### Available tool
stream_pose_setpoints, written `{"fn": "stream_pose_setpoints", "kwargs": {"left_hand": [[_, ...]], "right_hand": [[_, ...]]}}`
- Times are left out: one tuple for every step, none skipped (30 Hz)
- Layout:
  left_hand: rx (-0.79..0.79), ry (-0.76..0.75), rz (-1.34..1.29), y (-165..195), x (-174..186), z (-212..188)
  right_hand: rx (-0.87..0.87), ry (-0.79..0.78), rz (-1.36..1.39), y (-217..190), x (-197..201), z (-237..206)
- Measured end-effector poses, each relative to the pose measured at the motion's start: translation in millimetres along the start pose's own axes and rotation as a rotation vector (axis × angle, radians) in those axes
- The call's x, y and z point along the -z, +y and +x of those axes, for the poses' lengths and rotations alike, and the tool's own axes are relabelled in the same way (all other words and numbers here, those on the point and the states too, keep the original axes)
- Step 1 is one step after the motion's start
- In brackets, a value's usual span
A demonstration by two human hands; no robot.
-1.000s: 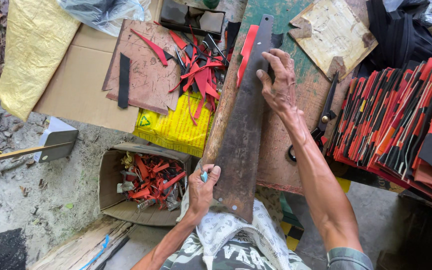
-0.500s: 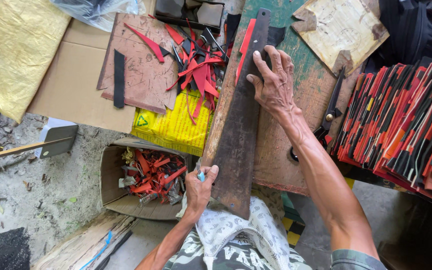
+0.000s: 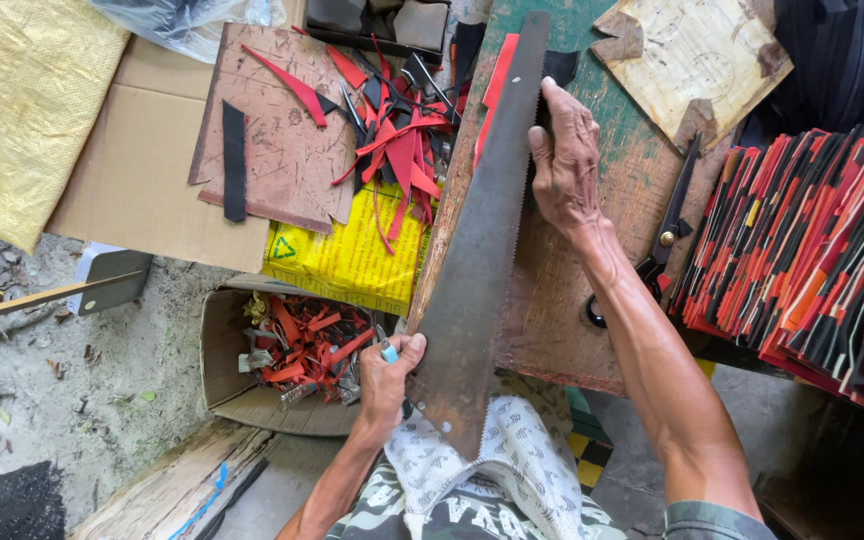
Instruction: The person trims the edges of red and black rubber foam pieces, holding each piece against a long saw blade used as a straight guide and cutting the excess edge with a small knife by hand. They place finished pieces on a stack and pick up new pieces one at a time, working through a pile of cut pieces.
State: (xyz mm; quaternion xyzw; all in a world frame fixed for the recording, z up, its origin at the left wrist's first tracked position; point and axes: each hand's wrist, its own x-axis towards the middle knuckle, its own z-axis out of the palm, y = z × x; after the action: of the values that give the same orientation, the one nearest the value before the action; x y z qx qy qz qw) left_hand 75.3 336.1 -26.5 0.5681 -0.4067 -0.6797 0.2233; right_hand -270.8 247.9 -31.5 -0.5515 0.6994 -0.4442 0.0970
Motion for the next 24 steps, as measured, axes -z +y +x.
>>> {"fn": "stream_pose_setpoints", "kwargs": {"left_hand": [[0.012,-0.008,-0.036,-0.2,2.0,0.4],[0.028,-0.016,-0.07,-0.3,3.9,-0.5],[0.03,-0.029,-0.102,0.0,5.0,-1.0],[0.028,-0.042,-0.135,0.8,6.0,-1.3],[0.029,-0.055,-0.166,1.9,7.1,-2.1],[0.104,-0.051,-0.214,3.2,8.6,-3.0],[0.178,-0.046,-0.263,4.7,10.6,-3.6],[0.251,-0.042,-0.312,6.2,12.0,-3.5],[0.282,-0.037,-0.355,7.0,12.8,-3.3],[0.313,-0.031,-0.397,7.7,14.4,-2.9],[0.341,-0.024,-0.439,8.3,16.4,-1.8],[0.353,-0.046,-0.452,8.6,18.3,-0.4],[0.367,-0.068,-0.466,8.8,20.6,1.2],[0.381,-0.09,-0.481,8.3,22.5,2.4],[0.355,-0.174,-0.539,7.8,24.6,2.9],[0.329,-0.258,-0.598,7.0,26.5,3.7],[0.3,-0.345,-0.655,6.6,28.0,5.2],[0.305,-0.324,-0.631,6.1,29.7,6.0],[0.31,-0.3,-0.608,5.4,31.4,6.2],[0.313,-0.276,-0.586,5.1,32.8,7.0],[0.308,-0.258,-0.572,4.6,34.2,7.1],[0.304,-0.24,-0.56,4.1,35.1,7.2],[0.299,-0.224,-0.547,3.5,35.2,7.8],[0.326,-0.189,-0.54,2.7,34.6,8.5]], "right_hand": [[-0.031,0.012,0.041,0.1,0.5,0.2],[-0.065,0.024,0.082,-0.3,1.1,-0.6],[-0.054,0.014,0.052,-0.6,1.3,-0.4],[-0.039,0.007,0.022,-0.8,1.4,0.7],[-0.027,0.0,-0.007,-1.0,1.7,1.0],[-0.012,-0.028,-0.056,-0.8,2.0,1.7],[0.005,-0.057,-0.104,-0.1,2.0,3.0],[0.021,-0.085,-0.154,0.9,2.2,4.4],[0.028,-0.099,-0.183,2.0,2.1,4.8],[0.036,-0.114,-0.21,2.9,0.9,5.0],[0.044,-0.127,-0.237,3.8,-0.9,5.4],[0.052,-0.124,-0.248,5.0,-2.8,6.0],[0.06,-0.122,-0.261,5.8,-4.9,6.6],[0.068,-0.121,-0.275,6.8,-7.2,6.7],[0.066,-0.107,-0.288,6.3,-11.3,6.9],[0.064,-0.093,-0.301,5.6,-16.1,7.1],[0.063,-0.077,-0.316,5.1,-19.6,8.3],[0.063,-0.068,-0.341,4.3,-22.1,8.4],[0.064,-0.062,-0.366,3.0,-24.7,8.0],[0.066,-0.055,-0.389,1.8,-26.8,8.8],[0.052,-0.068,-0.389,0.8,-28.2,9.5],[0.037,-0.082,-0.388,0.0,-28.6,10.0],[0.023,-0.093,-0.39,-0.4,-28.2,11.1],[0.026,-0.092,-0.388,-0.8,-27.5,12.5]]}}
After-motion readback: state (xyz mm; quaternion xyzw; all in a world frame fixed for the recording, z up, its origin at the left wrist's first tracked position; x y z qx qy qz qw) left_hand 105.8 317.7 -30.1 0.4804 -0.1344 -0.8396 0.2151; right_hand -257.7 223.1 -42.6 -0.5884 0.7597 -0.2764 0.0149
